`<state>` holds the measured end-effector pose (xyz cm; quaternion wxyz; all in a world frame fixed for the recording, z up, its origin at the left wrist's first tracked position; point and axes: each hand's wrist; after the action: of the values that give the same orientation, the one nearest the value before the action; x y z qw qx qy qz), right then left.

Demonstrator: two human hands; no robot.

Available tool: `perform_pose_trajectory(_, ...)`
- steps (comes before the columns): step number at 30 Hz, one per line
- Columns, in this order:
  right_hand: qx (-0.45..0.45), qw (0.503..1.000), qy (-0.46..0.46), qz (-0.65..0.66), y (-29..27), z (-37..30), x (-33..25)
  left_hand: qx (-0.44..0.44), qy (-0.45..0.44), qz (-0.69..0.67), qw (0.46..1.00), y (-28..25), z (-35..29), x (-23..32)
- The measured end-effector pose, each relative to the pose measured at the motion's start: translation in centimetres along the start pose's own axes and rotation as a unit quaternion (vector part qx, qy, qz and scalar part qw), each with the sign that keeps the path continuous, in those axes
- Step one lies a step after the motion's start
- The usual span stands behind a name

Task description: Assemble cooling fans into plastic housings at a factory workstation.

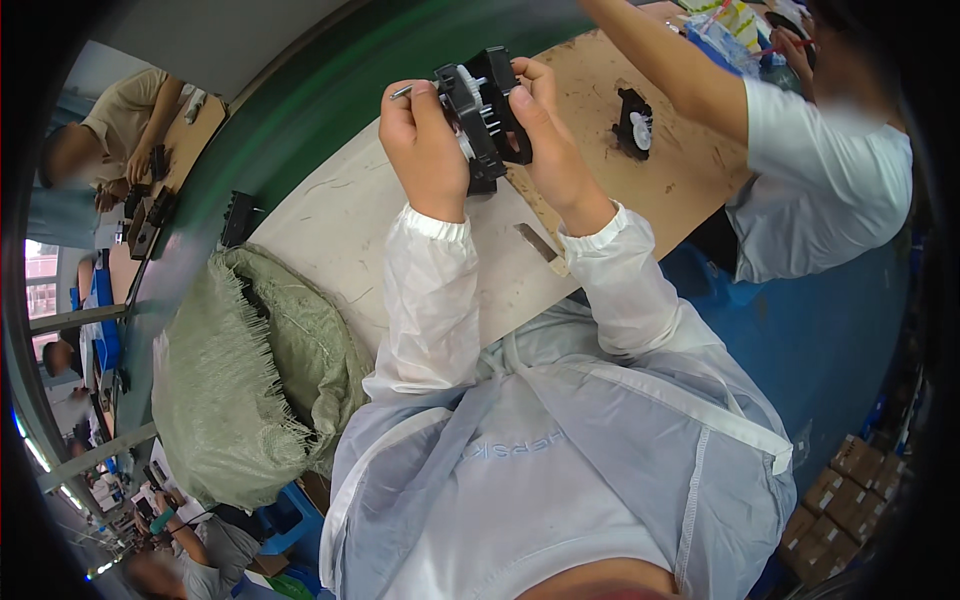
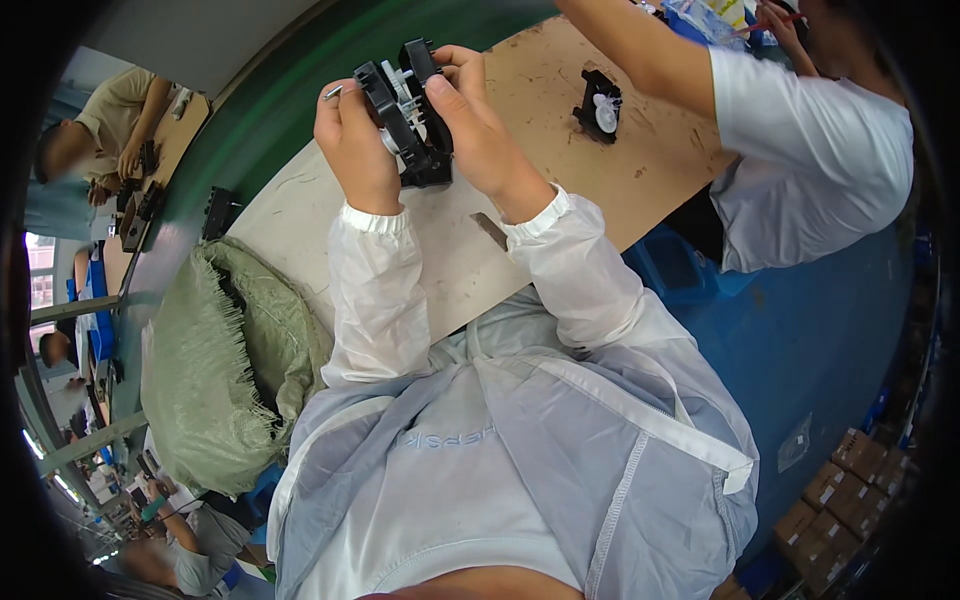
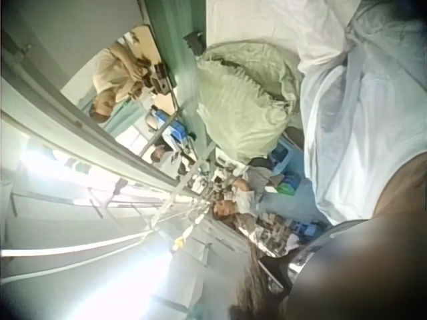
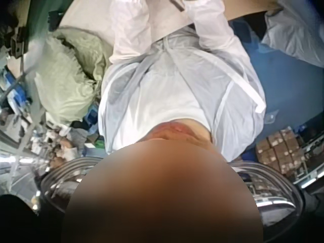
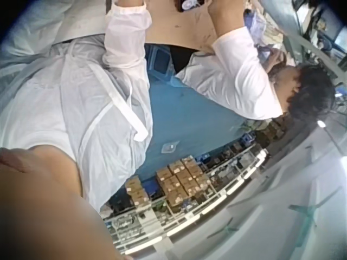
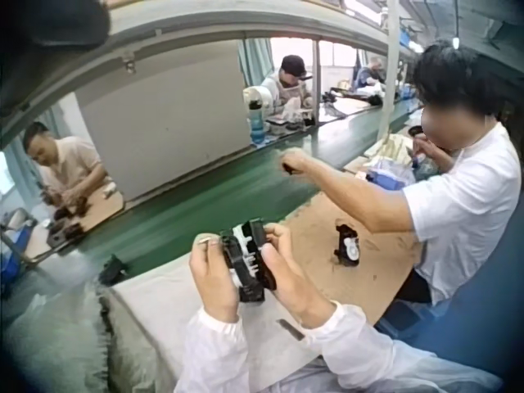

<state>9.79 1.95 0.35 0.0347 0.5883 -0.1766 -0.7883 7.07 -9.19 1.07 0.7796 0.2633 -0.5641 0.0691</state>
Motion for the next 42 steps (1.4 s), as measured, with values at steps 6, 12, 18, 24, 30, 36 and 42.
perform_pose_trajectory(6, -0.002, 1.000, 0.022, -0.019, -0.3, 0.1, 0.7, -0.001, 0.007, 0.043, 0.999, -0.1, -0.1, -0.6)
perform_pose_trajectory(12, 0.001, 0.997, -0.015, -0.079, 0.0, 0.3, 1.4, 0.024, 0.017, 0.082, 0.996, -0.2, 0.0, -2.3)
perform_pose_trajectory(18, -0.057, 0.995, 0.075, -0.045, -0.1, 0.4, 0.8, 0.031, 0.033, 0.081, 0.996, -0.6, -0.3, -1.9)
perform_pose_trajectory(24, -0.065, 0.994, 0.058, -0.059, 0.0, 0.3, 1.7, 0.028, 0.018, 0.075, 0.997, -0.9, -0.5, -2.0)
perform_pose_trajectory(30, -0.051, 0.997, 0.012, -0.048, 0.2, 0.7, 1.8, -0.045, -0.068, -0.013, 0.997, -1.6, 0.0, -2.1)
perform_pose_trajectory(36, -0.028, 0.999, -0.021, 0.008, 0.3, 1.4, 1.6, -0.177, -0.058, 0.019, 0.982, -3.8, -0.1, 0.5)
perform_pose_trajectory(42, -0.094, 0.984, 0.097, 0.118, -0.9, 3.0, 0.7, -0.161, -0.017, 0.029, 0.986, -5.4, 0.8, 0.9)
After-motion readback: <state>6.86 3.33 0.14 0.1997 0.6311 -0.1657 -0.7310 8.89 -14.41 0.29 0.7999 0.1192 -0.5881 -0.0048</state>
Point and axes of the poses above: each hand's wrist, its own z-axis towards the middle knuckle, its own y-axis out of the palm, x = y × z, and after that the axes turned 15 degrees about x, right-handed
